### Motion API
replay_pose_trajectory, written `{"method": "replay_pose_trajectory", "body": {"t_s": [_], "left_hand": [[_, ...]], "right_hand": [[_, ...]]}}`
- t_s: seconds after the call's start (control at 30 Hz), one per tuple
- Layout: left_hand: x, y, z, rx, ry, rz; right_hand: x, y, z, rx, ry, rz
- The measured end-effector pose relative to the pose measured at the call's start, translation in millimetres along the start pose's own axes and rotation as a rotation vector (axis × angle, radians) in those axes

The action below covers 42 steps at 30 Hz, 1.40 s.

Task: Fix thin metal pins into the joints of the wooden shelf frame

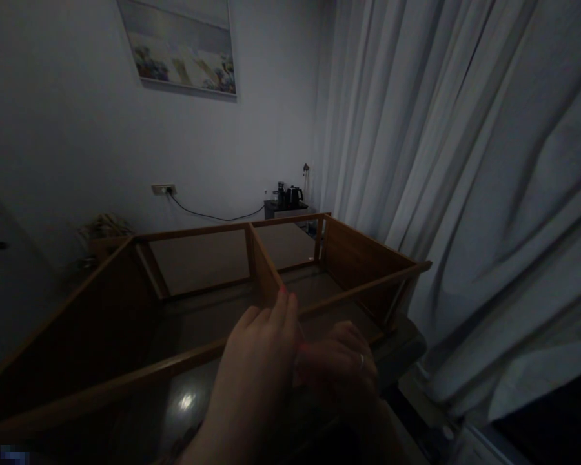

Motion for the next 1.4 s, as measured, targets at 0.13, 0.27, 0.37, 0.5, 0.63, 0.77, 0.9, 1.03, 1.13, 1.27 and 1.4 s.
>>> {"method": "replay_pose_trajectory", "body": {"t_s": [0.13, 0.27, 0.37, 0.5, 0.63, 0.77, 0.9, 1.03, 1.13, 1.27, 1.4], "left_hand": [[0, -1, 2, 0.027, -0.011, 0.007], [0, -2, 2, 0.05, -0.037, 0.004], [0, -1, 4, 0.068, -0.045, 0.009], [0, 0, 7, 0.098, -0.038, 0.016], [0, 0, 7, 0.045, -0.029, 0.018], [-1, -1, 6, -0.007, -0.012, 0.0], [-2, -2, 6, -0.035, 0.015, -0.007], [-2, -2, 5, -0.04, 0.022, -0.013], [-1, -1, 4, -0.047, 0.022, -0.008], [-1, -2, 2, -0.073, 0.014, -0.017], [-1, -4, 1, -0.044, -0.007, -0.014]], "right_hand": [[-2, -3, 1, 0.096, -0.054, 0.134], [3, 5, 6, 0.085, -0.207, 0.338], [9, 18, 8, 0.041, -0.317, 0.366], [13, 28, 5, 0.016, -0.328, 0.314], [8, 23, -2, 0.079, -0.106, 0.208], [1, 17, -5, 0.11, 0.05, 0.121], [2, 16, -6, 0.07, 0.014, 0.139], [3, 14, -6, 0.022, -0.025, 0.117], [5, 14, -5, 0.033, -0.051, 0.136], [8, 18, 0, -0.007, -0.133, 0.194], [10, 20, 2, -0.073, -0.21, 0.216]]}}
Point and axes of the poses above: each hand's wrist, its own y-axis away from the middle knuckle, its own z-axis out of the palm, x = y × z, the point moved 4 cm from there along -y, towards the middle knuckle, and after that the axes turned 2 degrees about z, right-handed, at the moved point
